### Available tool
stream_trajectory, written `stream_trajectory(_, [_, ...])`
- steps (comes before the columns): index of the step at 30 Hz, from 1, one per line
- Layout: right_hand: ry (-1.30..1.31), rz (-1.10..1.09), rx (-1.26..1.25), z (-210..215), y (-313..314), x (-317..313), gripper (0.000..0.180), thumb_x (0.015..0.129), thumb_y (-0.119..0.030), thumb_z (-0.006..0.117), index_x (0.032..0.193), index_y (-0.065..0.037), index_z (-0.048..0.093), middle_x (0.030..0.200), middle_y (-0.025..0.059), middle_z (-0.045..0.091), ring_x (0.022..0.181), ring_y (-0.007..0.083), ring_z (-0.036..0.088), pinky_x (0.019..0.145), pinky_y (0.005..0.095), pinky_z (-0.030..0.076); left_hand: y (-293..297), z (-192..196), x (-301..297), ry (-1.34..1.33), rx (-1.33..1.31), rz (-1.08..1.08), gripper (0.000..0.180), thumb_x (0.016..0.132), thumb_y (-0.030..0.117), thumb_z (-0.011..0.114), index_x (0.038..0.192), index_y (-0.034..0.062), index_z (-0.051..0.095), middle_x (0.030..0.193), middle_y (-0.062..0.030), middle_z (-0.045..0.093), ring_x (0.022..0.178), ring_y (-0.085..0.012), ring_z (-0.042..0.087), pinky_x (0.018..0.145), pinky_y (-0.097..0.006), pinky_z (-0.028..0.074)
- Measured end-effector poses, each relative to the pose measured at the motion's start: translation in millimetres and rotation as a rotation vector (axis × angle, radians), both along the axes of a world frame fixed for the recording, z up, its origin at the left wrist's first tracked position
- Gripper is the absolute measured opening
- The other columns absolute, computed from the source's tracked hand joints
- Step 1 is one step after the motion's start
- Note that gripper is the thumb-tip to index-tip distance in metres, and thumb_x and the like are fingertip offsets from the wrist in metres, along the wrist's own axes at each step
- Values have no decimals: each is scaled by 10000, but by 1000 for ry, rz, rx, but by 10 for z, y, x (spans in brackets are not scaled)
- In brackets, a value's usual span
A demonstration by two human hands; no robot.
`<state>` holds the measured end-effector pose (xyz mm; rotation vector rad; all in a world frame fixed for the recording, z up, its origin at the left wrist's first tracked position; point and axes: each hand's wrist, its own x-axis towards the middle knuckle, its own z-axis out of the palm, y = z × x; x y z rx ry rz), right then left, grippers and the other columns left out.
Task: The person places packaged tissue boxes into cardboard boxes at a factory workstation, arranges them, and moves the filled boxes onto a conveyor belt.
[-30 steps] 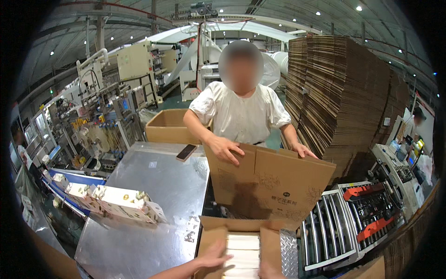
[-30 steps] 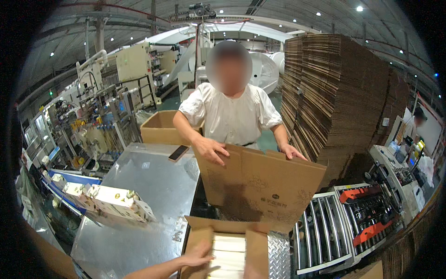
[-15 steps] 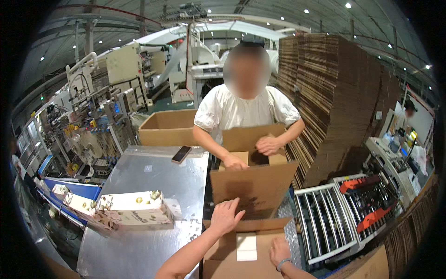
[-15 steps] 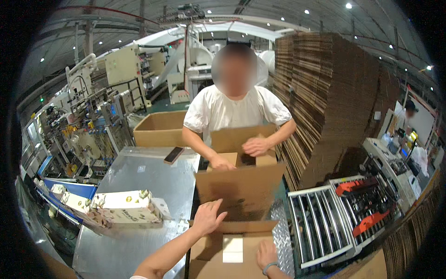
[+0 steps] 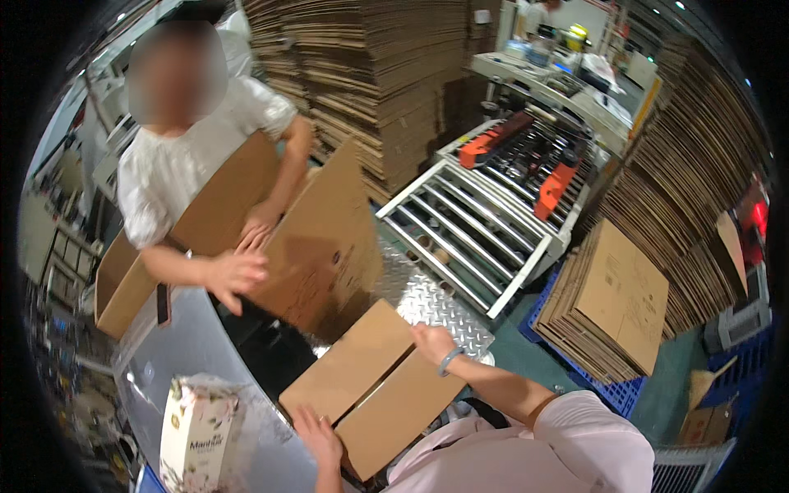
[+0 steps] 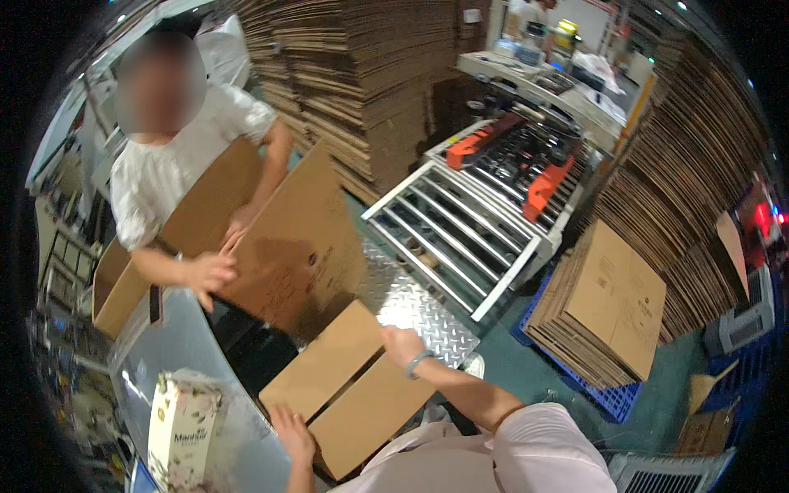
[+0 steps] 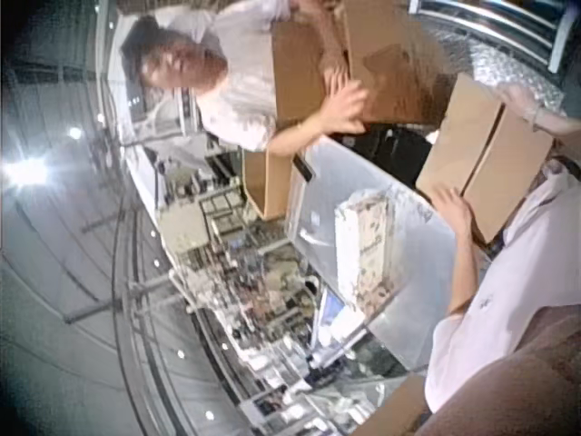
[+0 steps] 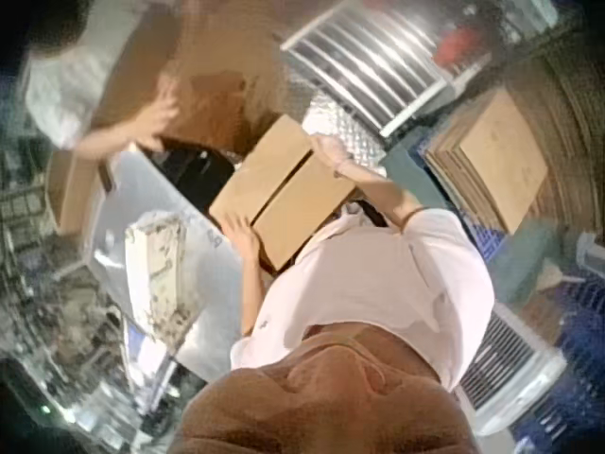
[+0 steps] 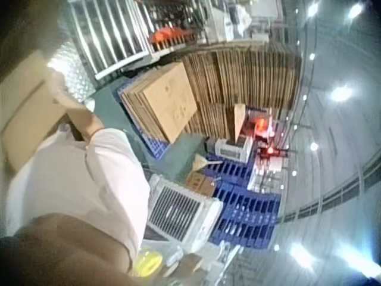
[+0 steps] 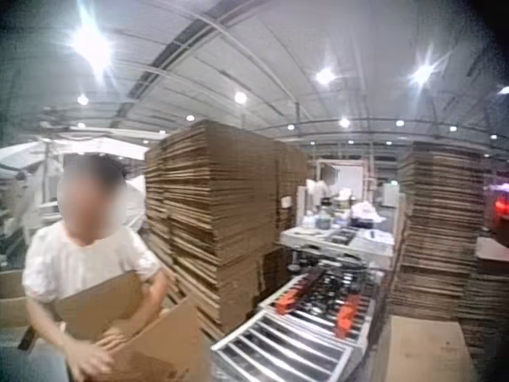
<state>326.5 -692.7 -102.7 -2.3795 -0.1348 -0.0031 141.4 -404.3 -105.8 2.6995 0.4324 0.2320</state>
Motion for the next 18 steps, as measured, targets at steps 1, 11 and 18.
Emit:
stream_trajectory(1, [30,-7,98,177,-39,82,292,893,-294,493,803,-35,594,707,222,593,664,397,590,595,464,461,-111,-35,-35,-39,-205,178,530,911,172,451,1357,-57,279,1392,-253,307,1286,-379,296,1078,-445,201])
stream_trajectory(11, [-87,240,-50,1104,-1977,2551,279,893,-288,476,800,-55,597,711,227,602,677,409,587,629,483,474,-2946,-199,1653,-226,-885,517,618,973,268,389,1402,-57,86,1449,-233,179,1313,-330,252,1068,-388,223])
stream_trajectory(18, [-782,46,-695,888,-3677,4598,338,902,-238,420,1110,4,529,1195,218,524,1125,360,496,944,451,404,-4637,447,4214,-462,-781,163,643,909,75,434,1395,-66,39,1443,-256,146,1330,-337,203,1091,-376,141])
